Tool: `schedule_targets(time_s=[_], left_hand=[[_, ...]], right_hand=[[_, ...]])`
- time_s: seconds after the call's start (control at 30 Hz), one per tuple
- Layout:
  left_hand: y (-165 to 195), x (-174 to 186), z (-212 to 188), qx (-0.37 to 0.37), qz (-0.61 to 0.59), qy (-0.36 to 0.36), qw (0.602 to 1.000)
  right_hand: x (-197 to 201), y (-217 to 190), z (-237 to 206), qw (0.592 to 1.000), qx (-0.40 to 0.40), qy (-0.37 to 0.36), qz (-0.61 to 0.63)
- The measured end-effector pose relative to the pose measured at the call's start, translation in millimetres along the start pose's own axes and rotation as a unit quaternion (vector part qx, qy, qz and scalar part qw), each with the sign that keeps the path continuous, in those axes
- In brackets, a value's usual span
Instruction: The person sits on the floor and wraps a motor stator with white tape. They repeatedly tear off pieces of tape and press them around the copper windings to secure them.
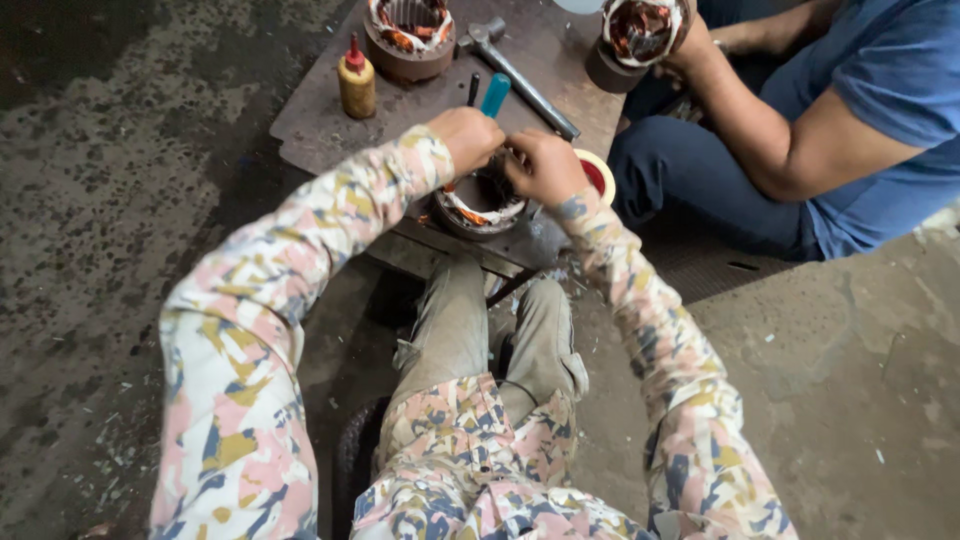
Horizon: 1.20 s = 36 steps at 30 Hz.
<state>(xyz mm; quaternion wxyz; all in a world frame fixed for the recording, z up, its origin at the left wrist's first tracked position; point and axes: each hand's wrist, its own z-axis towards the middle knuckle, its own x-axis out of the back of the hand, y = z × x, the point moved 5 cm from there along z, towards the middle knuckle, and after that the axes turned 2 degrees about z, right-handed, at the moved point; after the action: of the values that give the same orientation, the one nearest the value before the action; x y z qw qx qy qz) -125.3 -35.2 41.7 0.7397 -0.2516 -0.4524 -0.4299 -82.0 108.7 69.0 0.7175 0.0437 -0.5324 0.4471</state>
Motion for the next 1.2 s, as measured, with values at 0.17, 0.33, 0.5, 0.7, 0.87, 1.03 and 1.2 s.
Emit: schedule_targets(time_s=[0.17, 0.33, 0.5, 0.7, 0.87, 1.03, 1.2], left_hand=[[-4.2, 2.1, 3.3, -0.085, -0.014, -0.027, 0.996], [-1.5, 5.7, -0.8, -0.107, -0.023, 0.021, 0.994], [-6.3, 1.3, -7.0, -0.088, -0.049, 0.010, 0.995], [-4.6, -19.4, -9.2, -0.003, 0.015, 0.018, 1.000], [4.4, -26.0, -7.7, 0.040, 0.105, 0.025, 0.993], [0.9, 1.8, -23.4, 0.092, -0.006, 0.146, 0.985], [-12.0, -4.4, -33.7, 0.243, -0.319, 0.145, 0.905]], right_hand=[[7.8, 5.5, 6.5, 0.990, 0.129, -0.059, 0.015], [7.6, 7.3, 12.3, 0.984, 0.154, -0.087, -0.002], [2.5, 2.3, 7.9, 0.987, 0.132, -0.087, -0.018], [-13.7, 9.3, 11.1, 0.987, 0.022, -0.092, -0.129], [-15.4, 1.6, 11.0, 0.985, 0.033, -0.068, -0.154], [-7.7, -4.2, 12.6, 0.990, 0.092, -0.034, -0.104], [-10.2, 10.9, 9.8, 0.996, -0.008, 0.025, 0.083]])
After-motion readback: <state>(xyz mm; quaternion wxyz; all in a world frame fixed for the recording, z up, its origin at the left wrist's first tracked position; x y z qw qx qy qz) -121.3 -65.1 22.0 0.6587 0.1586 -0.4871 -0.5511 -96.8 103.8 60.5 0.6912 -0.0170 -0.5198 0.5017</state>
